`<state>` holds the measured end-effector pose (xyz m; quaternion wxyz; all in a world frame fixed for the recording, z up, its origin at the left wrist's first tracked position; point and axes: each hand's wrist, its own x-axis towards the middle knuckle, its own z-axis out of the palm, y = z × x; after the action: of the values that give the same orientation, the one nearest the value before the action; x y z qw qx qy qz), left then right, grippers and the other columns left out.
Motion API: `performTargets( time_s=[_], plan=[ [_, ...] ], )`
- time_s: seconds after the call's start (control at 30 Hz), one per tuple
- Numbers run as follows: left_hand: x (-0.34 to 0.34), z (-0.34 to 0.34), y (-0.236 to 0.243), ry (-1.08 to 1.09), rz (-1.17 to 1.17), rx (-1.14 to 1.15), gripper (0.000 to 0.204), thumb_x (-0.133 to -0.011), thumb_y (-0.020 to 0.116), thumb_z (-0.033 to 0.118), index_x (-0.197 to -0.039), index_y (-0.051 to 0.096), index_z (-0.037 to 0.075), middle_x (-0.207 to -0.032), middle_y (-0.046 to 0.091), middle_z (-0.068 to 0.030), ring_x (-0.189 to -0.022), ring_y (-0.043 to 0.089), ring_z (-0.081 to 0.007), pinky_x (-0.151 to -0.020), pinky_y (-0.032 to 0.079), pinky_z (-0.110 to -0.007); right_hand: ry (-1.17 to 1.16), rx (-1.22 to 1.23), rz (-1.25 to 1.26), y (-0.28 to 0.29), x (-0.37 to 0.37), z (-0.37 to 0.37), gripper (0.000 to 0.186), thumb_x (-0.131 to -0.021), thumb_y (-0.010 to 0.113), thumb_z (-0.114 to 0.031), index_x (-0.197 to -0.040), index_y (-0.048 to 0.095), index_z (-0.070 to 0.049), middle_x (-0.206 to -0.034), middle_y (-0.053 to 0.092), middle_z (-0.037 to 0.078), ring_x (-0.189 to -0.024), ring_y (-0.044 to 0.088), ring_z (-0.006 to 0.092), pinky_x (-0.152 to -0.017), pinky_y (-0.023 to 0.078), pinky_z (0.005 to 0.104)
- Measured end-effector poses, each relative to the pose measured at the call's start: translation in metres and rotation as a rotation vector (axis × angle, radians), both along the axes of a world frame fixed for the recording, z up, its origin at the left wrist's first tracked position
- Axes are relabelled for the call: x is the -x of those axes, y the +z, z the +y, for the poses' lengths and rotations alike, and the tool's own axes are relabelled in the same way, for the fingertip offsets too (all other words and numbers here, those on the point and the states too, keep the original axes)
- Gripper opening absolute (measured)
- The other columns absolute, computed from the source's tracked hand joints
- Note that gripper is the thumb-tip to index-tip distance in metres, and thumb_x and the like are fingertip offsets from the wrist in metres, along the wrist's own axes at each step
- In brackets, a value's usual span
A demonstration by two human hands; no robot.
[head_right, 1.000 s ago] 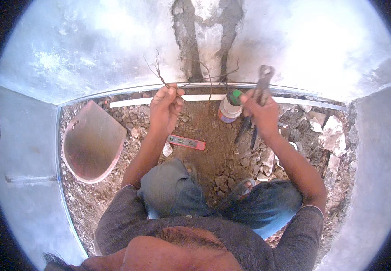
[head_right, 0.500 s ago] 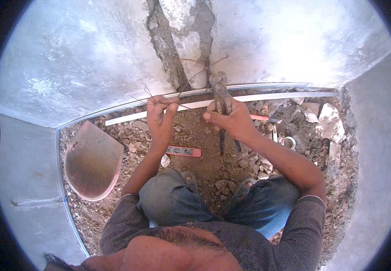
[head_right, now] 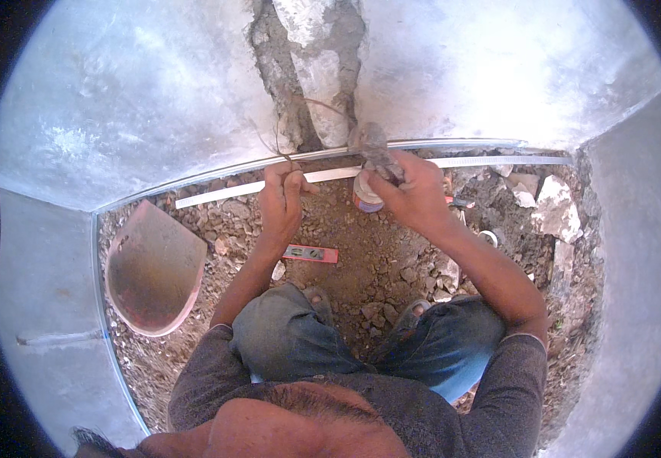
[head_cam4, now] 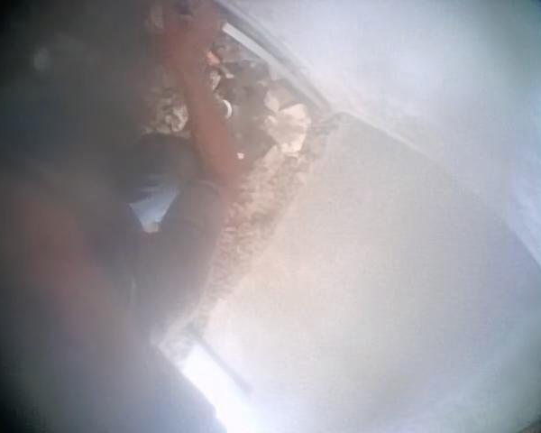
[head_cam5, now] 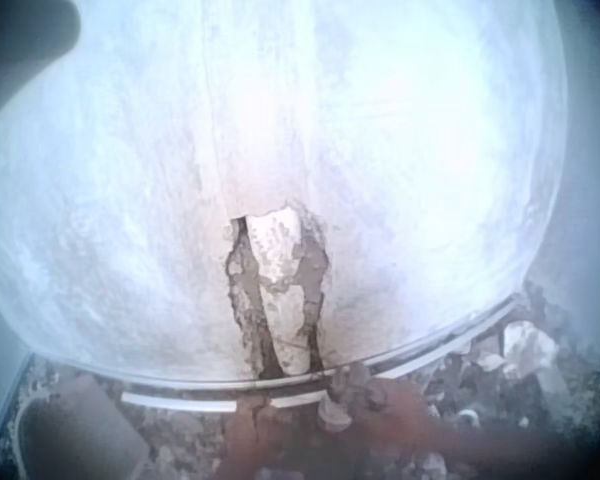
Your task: The person positions a wire into a groove in a concrete wall by hand, uses pliers to pull and position the wire, and secures the installation into the groove.
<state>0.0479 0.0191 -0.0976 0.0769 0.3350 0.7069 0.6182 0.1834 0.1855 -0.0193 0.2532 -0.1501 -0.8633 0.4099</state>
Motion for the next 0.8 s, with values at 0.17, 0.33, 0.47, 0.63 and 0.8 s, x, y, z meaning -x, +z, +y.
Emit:
performTargets(
  time_s=[0.17,0.33,0.47,0.63,0.8],
  plan=[
    [0.003,0.002,0.009,0.013,0.238,0.075,0.026,-0.099,0.042,0.026,-0.106,0.048,0.002,-0.076,0.059,-0.0102,-0.062,0.061,-0.0182,-0.058,0.048,-0.033,-0.032,-0.189,0.054,0.005,-0.006,0.019,0.015,-0.079,0.070,-0.014,-0.085,0.063,-0.003,-0.065,0.058,0.004,-0.058,0.051,0.0104,-0.055,0.042,0.0260],
    [0.009,0.007,-0.006,-0.119,0.023,-0.041,0.025,-0.099,0.042,0.026,-0.111,0.049,0.006,-0.070,0.056,-0.0063,-0.055,0.054,-0.0148,-0.051,0.045,-0.031,-0.088,-0.062,-0.068,0.014,-0.010,0.020,0.020,-0.077,0.072,-0.018,-0.083,0.063,-0.001,-0.067,0.061,0.015,-0.057,0.058,0.0193,-0.057,0.045,0.0307],
    [0.004,0.008,0.007,-0.570,-1.003,-0.443,0.033,-0.097,0.044,0.030,-0.124,0.042,0.011,-0.071,0.056,-0.0042,-0.058,0.055,-0.0136,-0.053,0.045,-0.028,-0.056,0.127,-0.082,-0.002,-0.002,0.006,0.012,-0.080,0.069,-0.013,-0.079,0.062,-0.003,-0.061,0.055,-0.002,-0.056,0.046,0.0050,-0.052,0.040,0.0232],
    [-0.001,0.013,0.008,-0.762,-1.278,-0.584,0.043,-0.096,0.044,0.033,-0.133,0.032,0.015,-0.082,0.062,-0.0048,-0.068,0.064,-0.0183,-0.057,0.051,-0.029,-0.004,0.324,-0.178,-0.033,0.002,-0.001,0.013,-0.079,0.070,-0.012,-0.079,0.061,-0.003,-0.064,0.057,-0.002,-0.059,0.051,0.0034,-0.053,0.041,0.0222],
    [-0.009,0.018,-0.003,-0.619,-1.305,-0.615,0.028,-0.095,0.047,0.028,-0.120,0.040,0.015,-0.105,0.063,-0.0106,-0.084,0.067,-0.0234,-0.070,0.057,-0.036,0.124,0.582,-0.140,-0.066,0.002,-0.023,0.018,-0.079,0.070,-0.014,-0.091,0.061,-0.003,-0.073,0.061,0.000,-0.061,0.054,0.0067,-0.053,0.043,0.0230]
  ],
)
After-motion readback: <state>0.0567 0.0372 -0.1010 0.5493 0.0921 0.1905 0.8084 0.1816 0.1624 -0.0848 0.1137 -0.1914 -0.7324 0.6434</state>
